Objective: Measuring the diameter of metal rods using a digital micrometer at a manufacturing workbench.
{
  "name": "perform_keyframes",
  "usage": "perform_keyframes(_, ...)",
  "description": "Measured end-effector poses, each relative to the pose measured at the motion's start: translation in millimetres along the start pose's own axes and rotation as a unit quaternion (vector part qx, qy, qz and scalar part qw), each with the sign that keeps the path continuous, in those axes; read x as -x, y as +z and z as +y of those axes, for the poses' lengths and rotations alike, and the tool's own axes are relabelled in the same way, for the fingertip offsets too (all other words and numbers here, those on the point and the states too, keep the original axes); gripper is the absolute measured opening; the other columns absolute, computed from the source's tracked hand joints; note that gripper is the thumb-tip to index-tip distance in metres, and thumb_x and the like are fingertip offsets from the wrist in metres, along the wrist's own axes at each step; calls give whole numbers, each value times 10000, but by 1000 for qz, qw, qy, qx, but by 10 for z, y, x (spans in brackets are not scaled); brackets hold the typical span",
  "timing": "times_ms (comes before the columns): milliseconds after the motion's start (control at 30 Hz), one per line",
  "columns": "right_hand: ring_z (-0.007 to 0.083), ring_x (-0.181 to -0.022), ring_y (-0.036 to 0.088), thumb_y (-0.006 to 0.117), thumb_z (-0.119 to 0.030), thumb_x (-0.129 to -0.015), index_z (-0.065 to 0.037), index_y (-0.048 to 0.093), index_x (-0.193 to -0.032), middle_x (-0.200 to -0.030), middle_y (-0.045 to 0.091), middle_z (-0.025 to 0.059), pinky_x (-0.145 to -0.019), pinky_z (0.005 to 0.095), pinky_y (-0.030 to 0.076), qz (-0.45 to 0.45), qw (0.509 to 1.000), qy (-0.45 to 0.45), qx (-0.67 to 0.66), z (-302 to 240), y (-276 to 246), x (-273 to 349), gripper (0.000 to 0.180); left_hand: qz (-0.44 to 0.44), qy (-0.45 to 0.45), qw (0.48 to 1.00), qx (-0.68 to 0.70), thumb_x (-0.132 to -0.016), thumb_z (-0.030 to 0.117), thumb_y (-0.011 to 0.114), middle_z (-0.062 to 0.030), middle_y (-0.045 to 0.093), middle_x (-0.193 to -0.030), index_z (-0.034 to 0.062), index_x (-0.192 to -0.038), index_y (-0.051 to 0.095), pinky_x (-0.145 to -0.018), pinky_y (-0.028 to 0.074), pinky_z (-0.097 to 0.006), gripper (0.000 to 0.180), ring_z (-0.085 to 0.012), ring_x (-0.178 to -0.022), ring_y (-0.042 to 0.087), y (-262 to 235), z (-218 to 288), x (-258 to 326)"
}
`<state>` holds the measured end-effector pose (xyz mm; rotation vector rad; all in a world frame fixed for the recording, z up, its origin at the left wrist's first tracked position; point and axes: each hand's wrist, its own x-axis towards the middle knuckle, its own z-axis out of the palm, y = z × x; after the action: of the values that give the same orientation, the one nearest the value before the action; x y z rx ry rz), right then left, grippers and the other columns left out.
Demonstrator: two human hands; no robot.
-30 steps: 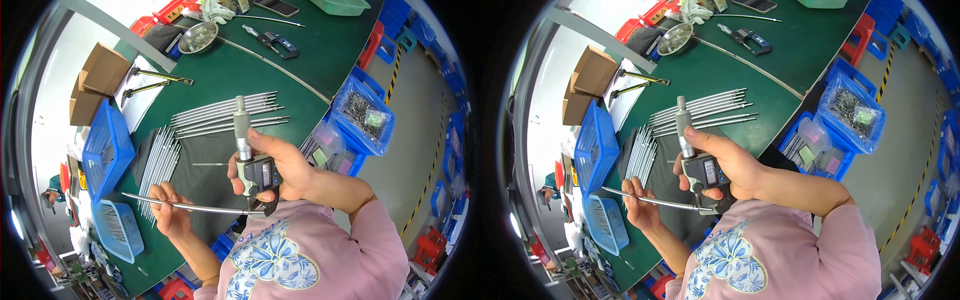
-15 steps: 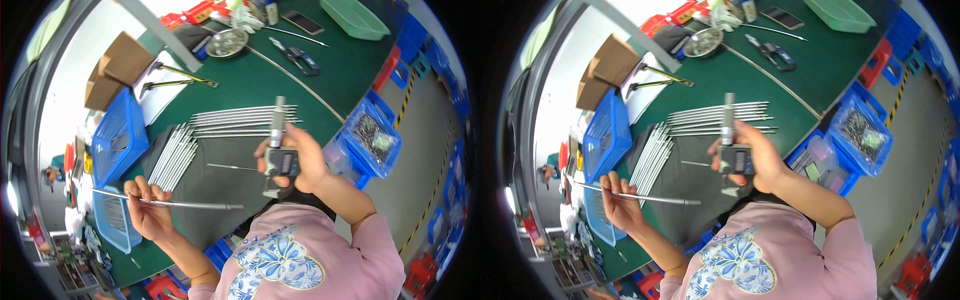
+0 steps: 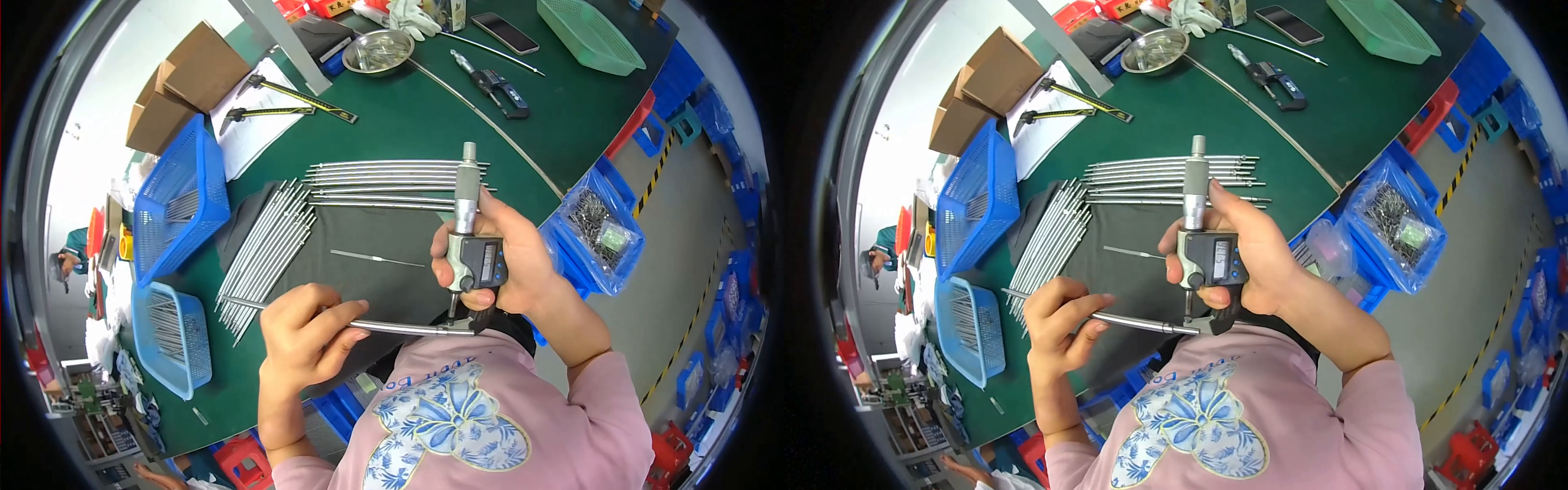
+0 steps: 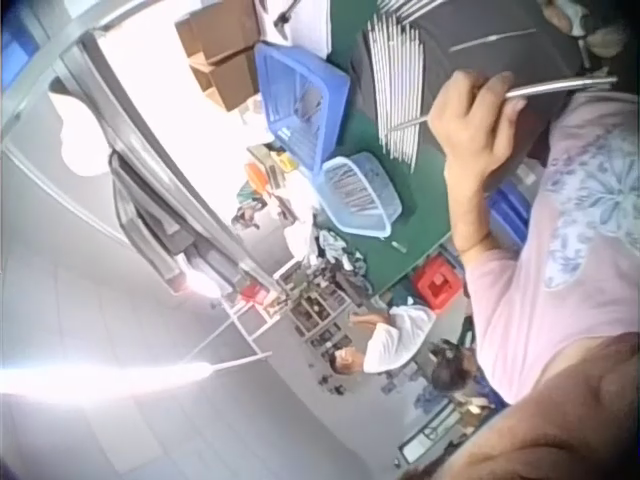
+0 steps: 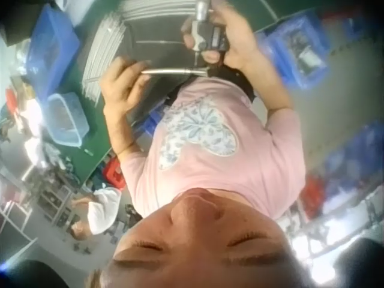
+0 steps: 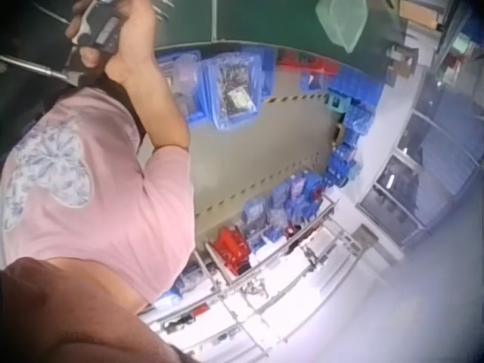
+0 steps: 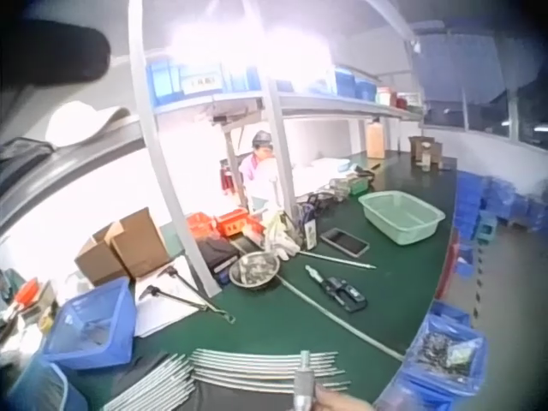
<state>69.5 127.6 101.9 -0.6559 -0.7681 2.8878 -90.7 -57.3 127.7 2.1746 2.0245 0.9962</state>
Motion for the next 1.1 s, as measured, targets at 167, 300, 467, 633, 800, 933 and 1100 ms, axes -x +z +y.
perform_keyframes(167, 173, -361, 435, 246, -567, -877, 41, 576, -833, -670, 571, 206, -297, 236, 350, -48, 998, 28, -17, 14, 30, 50, 693, 0, 17, 998, -61, -637, 246, 690, -21, 469, -613, 83, -807, 665, -400, 334, -271, 236, -154, -458, 435, 5, -33, 52)
perform_keyframes(300, 157, -359, 449, 256, -538, -896, 30, 558, -885, -680, 577, 191, -325, 233, 366, -75, 997, 34, -12, 14, 61, 66, 643, -5, 26, 998, -59, -631, 253, 691, -15, 462, -603, 91, -816, 672, -395, 319, -270, 246, -149, -450, 420, 3, -15, 58)
perform_keyframes(467, 163, -362, 451, 258, -524, -902, 28, 552, -883, -681, 576, 198, -328, 238, 373, -77, 995, 55, -26, 41, 61, 53, 626, -3, 32, 998, -61, -614, 258, 693, -12, 453, -596, 99, -844, 682, -395, 316, -265, 279, -146, -449, 414, 13, -19, 60)
perform_keyframes(633, 170, -335, 424, 236, -580, -873, 56, 562, -857, -685, 572, 215, -297, 237, 354, -47, 997, 55, -11, 59, 76, 36, 715, -6, 27, 998, -52, -624, 269, 678, -25, 444, -595, 79, -849, 683, -402, 308, -273, 295, -152, -459, 411, 22, -33, 80)
perform_keyframes(800, 169, -337, 430, 230, -613, -856, 53, 563, -837, -679, 574, 211, -293, 240, 350, -75, 995, 37, -57, 102, 38, 35, 745, -5, 26, 999, -48, -603, 250, 693, -12, 440, -585, 89, -840, 685, -393, 315, -265, 286, -146, -447, 412, 20, -34, 52)
perform_keyframes(933, 174, -342, 440, 231, -608, -855, 53, 565, -836, -679, 577, 213, -295, 240, 351, -55, 998, 33, 3, 92, 60, 34, 741, -13, 24, 999, -36, -607, 251, 694, -13, 431, -576, 85, -832, 683, -391, 313, -267, 279, -148, -444, 412, 29, -40, 49)
perform_keyframes(1100, 176, -352, 452, 245, -579, -856, 63, 564, -854, -693, 581, 222, -314, 238, 367, -47, 998, 42, -11, 98, 65, 34, 717, -22, 24, 999, -35, -610, 250, 695, -12, 425, -570, 83, -824, 682, -390, 314, -269, 271, -150, -441, 412, 31, -34, 28)
